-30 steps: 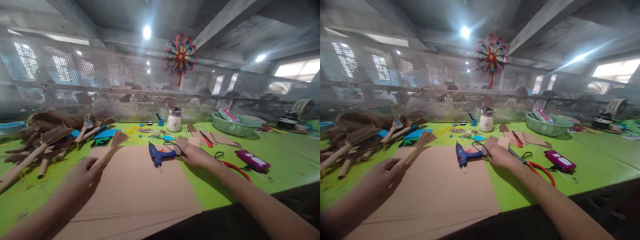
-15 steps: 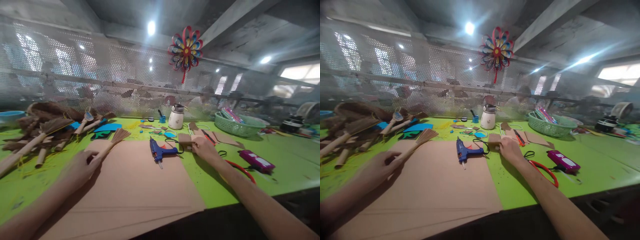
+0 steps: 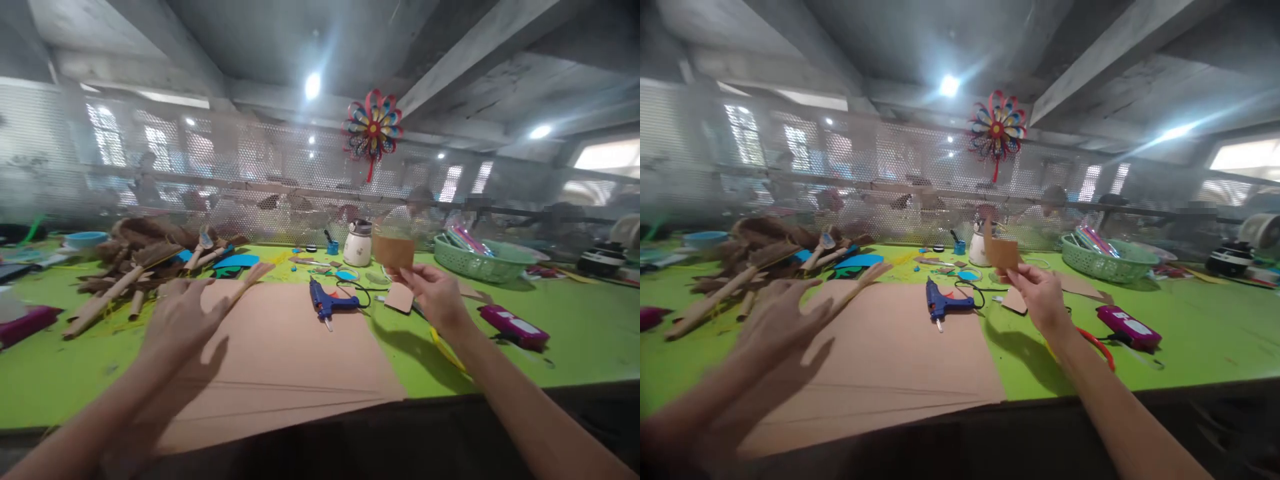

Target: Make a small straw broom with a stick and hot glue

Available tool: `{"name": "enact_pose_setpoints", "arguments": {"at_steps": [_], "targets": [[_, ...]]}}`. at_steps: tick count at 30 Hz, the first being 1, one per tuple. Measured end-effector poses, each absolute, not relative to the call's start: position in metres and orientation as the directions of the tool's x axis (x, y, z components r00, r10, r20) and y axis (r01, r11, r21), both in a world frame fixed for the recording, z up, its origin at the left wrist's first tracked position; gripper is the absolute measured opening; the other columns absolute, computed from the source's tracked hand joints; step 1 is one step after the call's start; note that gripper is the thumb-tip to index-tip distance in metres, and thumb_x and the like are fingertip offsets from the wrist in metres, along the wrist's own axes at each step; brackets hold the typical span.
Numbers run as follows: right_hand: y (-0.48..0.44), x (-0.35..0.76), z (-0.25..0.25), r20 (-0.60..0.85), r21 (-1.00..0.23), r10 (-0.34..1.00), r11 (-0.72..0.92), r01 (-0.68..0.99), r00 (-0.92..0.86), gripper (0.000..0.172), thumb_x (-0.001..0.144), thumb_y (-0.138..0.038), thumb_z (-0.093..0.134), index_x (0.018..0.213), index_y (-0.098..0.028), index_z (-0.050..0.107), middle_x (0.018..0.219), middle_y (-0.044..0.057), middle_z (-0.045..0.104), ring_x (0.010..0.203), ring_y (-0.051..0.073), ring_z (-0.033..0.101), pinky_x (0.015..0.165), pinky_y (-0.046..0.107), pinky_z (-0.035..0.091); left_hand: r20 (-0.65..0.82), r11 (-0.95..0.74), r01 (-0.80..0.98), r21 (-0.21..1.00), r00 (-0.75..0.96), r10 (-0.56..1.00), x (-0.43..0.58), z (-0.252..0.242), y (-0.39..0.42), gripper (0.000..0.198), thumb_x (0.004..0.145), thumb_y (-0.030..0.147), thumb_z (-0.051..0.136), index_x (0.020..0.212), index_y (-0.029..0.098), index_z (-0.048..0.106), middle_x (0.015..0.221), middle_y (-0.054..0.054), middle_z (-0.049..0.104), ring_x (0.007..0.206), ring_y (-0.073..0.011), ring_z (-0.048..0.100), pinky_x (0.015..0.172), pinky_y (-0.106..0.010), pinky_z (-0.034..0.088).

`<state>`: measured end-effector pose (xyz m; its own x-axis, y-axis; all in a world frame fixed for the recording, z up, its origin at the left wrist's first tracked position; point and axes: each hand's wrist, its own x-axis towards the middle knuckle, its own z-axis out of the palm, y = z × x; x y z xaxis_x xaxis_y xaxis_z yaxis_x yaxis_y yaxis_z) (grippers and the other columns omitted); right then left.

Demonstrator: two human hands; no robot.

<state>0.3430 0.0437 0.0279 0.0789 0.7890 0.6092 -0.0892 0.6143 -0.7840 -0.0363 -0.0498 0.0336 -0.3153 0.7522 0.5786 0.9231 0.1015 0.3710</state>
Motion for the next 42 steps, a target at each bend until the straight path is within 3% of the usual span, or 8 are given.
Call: {"name": "enact_pose_setpoints", "arguments": {"at_steps": [2, 5, 11, 17, 21, 25, 36, 42], "targets": [[0.021, 0.322, 0.028, 0.689, -0.723, 0.725, 0.688, 0.057, 0.004, 0.012, 0.076, -0.026, 0.069, 0.084, -0.017, 0.068, 0.085, 0.007, 0.073, 0.079, 0.020, 0.069, 0.077, 0.037, 0.056, 0.481, -0.080, 0.791, 0.607, -0.285, 0.829, -0.014, 0.047, -0.065, 0.046, 0.081, 0.043, 0.051, 0.111, 0.009, 0.059, 0.115, -0.016, 0.057, 0.106, -0.0314, 0.053, 0.090, -0.044, 0.040], [-0.005, 0.285, 0.019, 0.846, -0.438, 0.478, 0.875, 0.204, -0.235, 0.008, 0.081, -0.015, 0.061, 0.085, -0.018, 0.067, 0.096, 0.009, 0.070, 0.092, 0.021, 0.066, 0.083, 0.037, 0.054, 0.094, -0.096, 0.103, 0.990, 0.020, 0.995, 0.020, 0.051, -0.069, 0.052, 0.082, 0.055, 0.049, 0.107, 0.011, 0.060, 0.109, -0.016, 0.063, 0.098, -0.0275, 0.060, 0.082, -0.039, 0.048], [-0.018, 0.236, -0.009, 0.776, -0.158, 0.229, 0.973, 0.170, -0.588, 0.021, 0.086, -0.006, 0.049, 0.093, -0.019, 0.063, 0.094, 0.009, 0.067, 0.087, 0.018, 0.063, 0.073, 0.032, 0.052, 0.024, 0.061, -0.432, 0.900, 0.189, 0.982, 0.044, 0.031, -0.027, 0.032, 0.085, 0.035, 0.051, 0.094, 0.008, 0.066, 0.090, -0.015, 0.070, 0.082, -0.0229, 0.065, 0.077, -0.035, 0.052], [0.019, 0.231, 0.015, 0.745, -0.487, 0.507, 0.858, 0.166, -0.433, 0.005, 0.081, -0.021, 0.060, 0.081, -0.019, 0.064, 0.090, 0.008, 0.066, 0.087, 0.020, 0.062, 0.076, 0.035, 0.050, 0.103, 0.005, -0.395, 0.919, 0.250, 0.963, 0.040, 0.017, -0.004, 0.023, 0.078, 0.017, 0.056, 0.094, 0.004, 0.068, 0.096, -0.017, 0.070, 0.086, -0.0249, 0.065, 0.081, -0.039, 0.050], [0.048, 0.217, 0.022, 0.642, -0.728, 0.715, 0.682, 0.073, -0.276, 0.020, 0.071, -0.035, 0.068, 0.068, -0.017, 0.060, 0.106, 0.011, 0.062, 0.097, 0.023, 0.059, 0.075, 0.036, 0.050, 0.141, 0.024, -0.413, 0.910, 0.364, 0.921, 0.042, 0.012, -0.008, 0.032, 0.081, 0.019, 0.054, 0.107, 0.005, 0.064, 0.108, -0.020, 0.066, 0.099, -0.0294, 0.061, 0.087, -0.045, 0.047], [0.048, 0.207, 0.015, 0.437, -0.899, 0.865, 0.433, -0.073, -0.247, 0.026, 0.066, -0.038, 0.070, 0.075, -0.018, 0.057, 0.081, 0.004, 0.064, 0.069, 0.016, 0.059, 0.059, 0.028, 0.048, 0.202, -0.022, -0.395, 0.919, 0.420, 0.885, 0.046, 0.013, -0.015, 0.035, 0.083, 0.019, 0.053, 0.115, 0.007, 0.061, 0.117, -0.020, 0.062, 0.107, -0.0311, 0.057, 0.091, -0.046, 0.045], [0.041, 0.218, 0.008, 0.610, -0.772, 0.774, 0.629, 0.094, -0.172, 0.015, 0.074, -0.033, 0.063, 0.074, -0.018, 0.060, 0.068, 0.001, 0.061, 0.063, 0.014, 0.054, 0.055, 0.023, 0.045, 0.082, 0.051, -0.302, 0.952, 0.411, 0.908, 0.042, 0.018, -0.012, 0.061, 0.084, 0.061, 0.041, 0.116, 0.013, 0.060, 0.112, -0.018, 0.065, 0.105, -0.0310, 0.058, 0.087, -0.044, 0.045], [0.039, 0.218, 0.001, 0.639, -0.737, 0.739, 0.668, 0.103, -0.216, 0.014, 0.076, -0.032, 0.063, 0.074, -0.018, 0.061, 0.069, 0.002, 0.061, 0.063, 0.014, 0.055, 0.056, 0.025, 0.046, 0.250, -0.246, -0.048, 0.968, 0.229, 0.941, 0.044, 0.015, -0.015, 0.034, 0.071, 0.033, 0.071, 0.100, 0.014, 0.066, 0.099, -0.011, 0.069, 0.092, -0.0247, 0.062, 0.082, -0.037, 0.047]]}}
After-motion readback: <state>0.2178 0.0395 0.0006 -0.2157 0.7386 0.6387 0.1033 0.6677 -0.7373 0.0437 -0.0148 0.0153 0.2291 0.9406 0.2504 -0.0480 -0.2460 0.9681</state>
